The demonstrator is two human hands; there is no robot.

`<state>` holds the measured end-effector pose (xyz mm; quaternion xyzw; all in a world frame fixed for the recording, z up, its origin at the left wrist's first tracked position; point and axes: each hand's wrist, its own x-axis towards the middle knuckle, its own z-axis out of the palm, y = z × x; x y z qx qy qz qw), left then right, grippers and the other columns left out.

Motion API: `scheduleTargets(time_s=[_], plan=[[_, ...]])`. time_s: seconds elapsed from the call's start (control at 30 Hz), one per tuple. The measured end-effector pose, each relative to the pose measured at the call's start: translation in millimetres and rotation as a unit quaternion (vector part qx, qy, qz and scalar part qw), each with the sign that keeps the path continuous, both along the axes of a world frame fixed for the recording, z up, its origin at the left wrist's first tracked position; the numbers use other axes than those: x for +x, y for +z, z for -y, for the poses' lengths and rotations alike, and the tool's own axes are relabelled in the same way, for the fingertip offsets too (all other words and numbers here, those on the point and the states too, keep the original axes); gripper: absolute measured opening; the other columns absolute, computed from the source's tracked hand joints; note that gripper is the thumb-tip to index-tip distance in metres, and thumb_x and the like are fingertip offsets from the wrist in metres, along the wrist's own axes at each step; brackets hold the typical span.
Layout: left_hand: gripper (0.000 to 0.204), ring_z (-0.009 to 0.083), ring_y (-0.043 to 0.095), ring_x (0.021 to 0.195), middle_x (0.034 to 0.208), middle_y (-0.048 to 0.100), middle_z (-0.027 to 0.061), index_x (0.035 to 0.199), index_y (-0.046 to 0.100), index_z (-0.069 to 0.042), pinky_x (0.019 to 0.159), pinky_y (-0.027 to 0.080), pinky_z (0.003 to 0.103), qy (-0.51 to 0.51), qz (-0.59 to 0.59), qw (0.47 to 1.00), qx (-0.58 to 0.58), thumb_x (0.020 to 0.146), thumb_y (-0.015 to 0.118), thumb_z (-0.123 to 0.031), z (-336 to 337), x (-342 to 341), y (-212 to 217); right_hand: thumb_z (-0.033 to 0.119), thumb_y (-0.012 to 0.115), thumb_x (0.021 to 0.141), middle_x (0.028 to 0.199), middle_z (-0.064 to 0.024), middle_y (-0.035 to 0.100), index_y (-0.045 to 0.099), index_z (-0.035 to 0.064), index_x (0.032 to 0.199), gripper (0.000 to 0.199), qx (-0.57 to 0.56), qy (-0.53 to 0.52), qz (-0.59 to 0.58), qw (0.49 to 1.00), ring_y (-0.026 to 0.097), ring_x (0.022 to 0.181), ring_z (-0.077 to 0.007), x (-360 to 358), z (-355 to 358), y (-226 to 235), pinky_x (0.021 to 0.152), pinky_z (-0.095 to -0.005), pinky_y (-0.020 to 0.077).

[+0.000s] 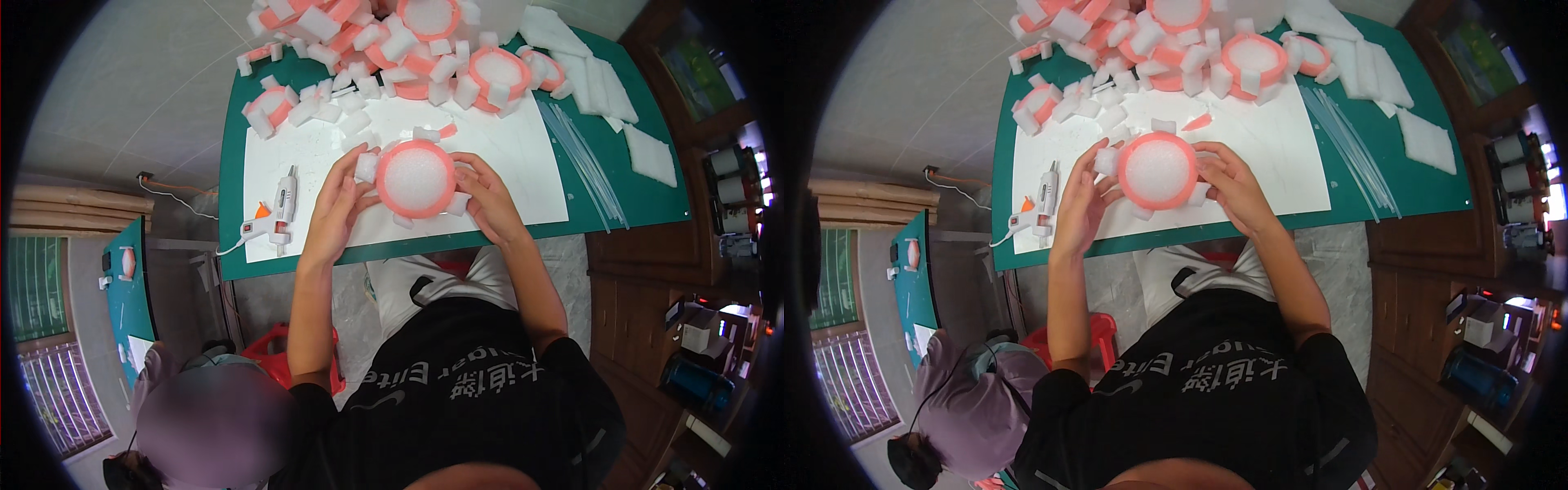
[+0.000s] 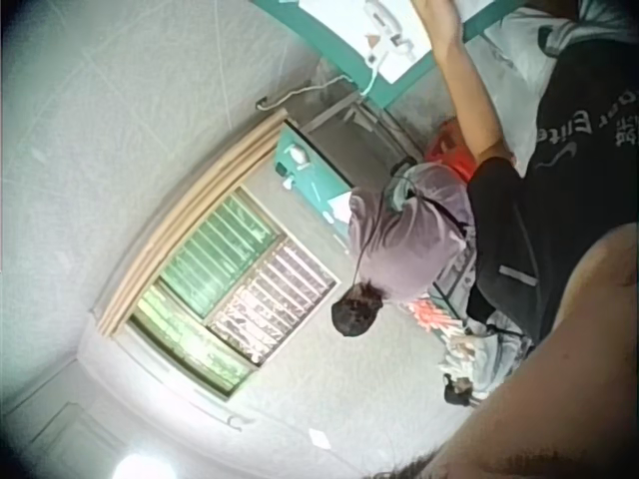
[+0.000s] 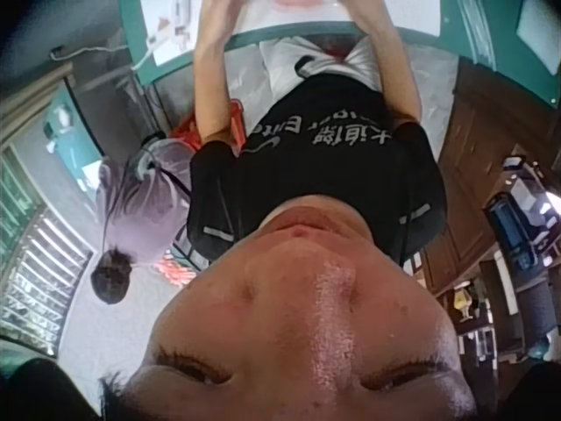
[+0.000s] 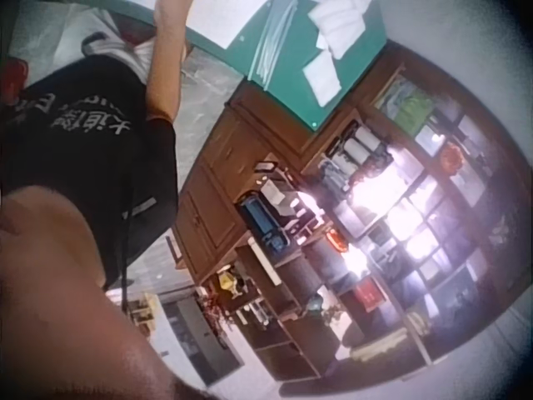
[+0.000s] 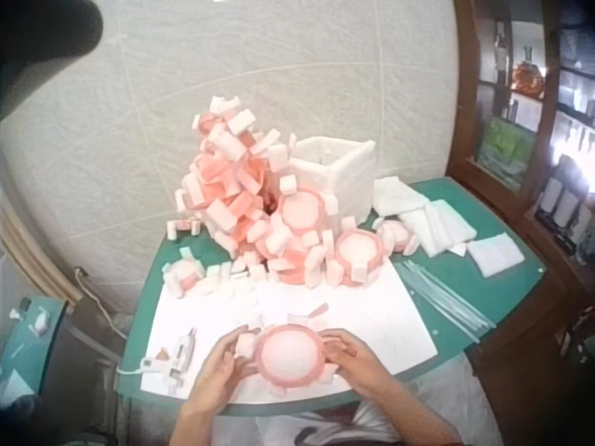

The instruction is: The recorder is assembling foam rings using a hot glue gun to attach segments together.

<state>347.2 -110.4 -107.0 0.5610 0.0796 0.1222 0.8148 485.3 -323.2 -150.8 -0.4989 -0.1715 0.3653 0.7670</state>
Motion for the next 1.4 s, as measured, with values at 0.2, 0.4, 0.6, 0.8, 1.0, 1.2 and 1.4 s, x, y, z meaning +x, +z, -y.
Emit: scheduleTargets(time_s=[0.2,0.4,0.6,0.8,1.0,1.2,1.4], plan=[[0.07,0.0107,0.056,0.094,0.119,0.05,0.0116,0.149,0.036,-0.006,0.082,0.048,0.024,0.084,-0.076,0.986,0.119,0.086,0.067,-0.005,6.6,-8.2,-4.6,0.019,0.068,0.092,0.142,-0.0097,0.047,0.036,0.0039,0.149,0.068,0.135,0.138,-0.115,0.974,0.05,0.124,-0.0205,-2.8,11.2,-8.4,0.101,-0.0365,0.0448],[0.068,0.0005,0.047,0.065,0.074,0.05,-0.0053,0.148,0.037,-0.005,0.066,0.039,0.016,0.029,-0.084,0.994,0.071,0.087,0.064,0.004,10.3,-14.1,7.7,0.005,0.072,0.085,0.137,-0.0103,0.049,0.028,0.0088,0.153,0.081,0.122,0.152,-0.064,0.979,0.053,0.121,-0.0192,-11.8,8.2,-12.4,0.098,-0.0327,0.0476],[0.065,0.0043,0.056,0.077,0.089,0.058,0.0006,0.147,0.037,-0.004,0.076,0.048,0.02,0.077,-0.026,0.996,-0.043,0.088,0.063,0.006,2.1,-10.5,8.5,0.007,0.066,0.091,0.128,-0.0147,0.054,0.025,0.0097,0.152,0.074,0.152,0.129,-0.108,0.974,0.06,0.108,-0.0222,-15.1,9.6,-3.3,0.091,-0.0383,0.0506],[0.061,0.0181,0.058,0.113,0.125,0.057,0.0104,0.145,0.037,-0.002,0.099,0.048,0.033,0.21,0.069,0.974,-0.056,0.089,0.062,0.0,-62.7,-11.1,36.1,0.008,0.061,0.094,0.119,-0.0157,0.059,0.034,0.0032,0.145,0.058,0.08,0.05,0.001,0.996,0.061,0.103,-0.0224,-11.8,29.9,-6.2,0.088,-0.0353,0.0499],[0.053,0.0208,0.059,0.114,0.126,0.056,0.0125,0.142,0.038,0.0,0.098,0.05,0.036,0.246,0.179,0.952,0.041,0.094,0.059,-0.008,-158.4,42.3,135.4,0.0,0.058,0.094,0.11,-0.0111,0.061,0.046,-0.001,0.134,0.042,0.011,0.036,0.13,0.991,0.061,0.099,-0.0153,-25.2,28.3,-16.9,0.086,-0.0269,0.0495],[0.048,0.0209,0.065,0.097,0.115,0.059,0.0133,0.133,0.043,0.001,0.087,0.056,0.034,0.203,0.187,0.955,0.111,0.091,0.065,-0.006,-192.9,125.7,203.3,-0.002,0.06,0.092,0.105,-0.0097,0.062,0.051,-0.0037,0.128,0.037,-0.027,0.007,0.156,0.987,0.06,0.096,-0.011,-27.3,25.9,-19.9,0.082,-0.0238,0.0508],[0.053,0.0236,0.066,0.093,0.112,0.059,0.0151,0.131,0.04,0.004,0.082,0.058,0.035,0.308,0.196,0.921,0.137,0.087,0.068,-0.005,-278.8,103.6,176.1,-0.004,0.06,0.091,0.102,-0.01,0.064,0.058,-0.0047,0.122,0.031,-0.05,-0.026,0.211,0.976,0.063,0.093,-0.0118,-33.6,23.7,-24.9,0.082,-0.0254,0.0527]])
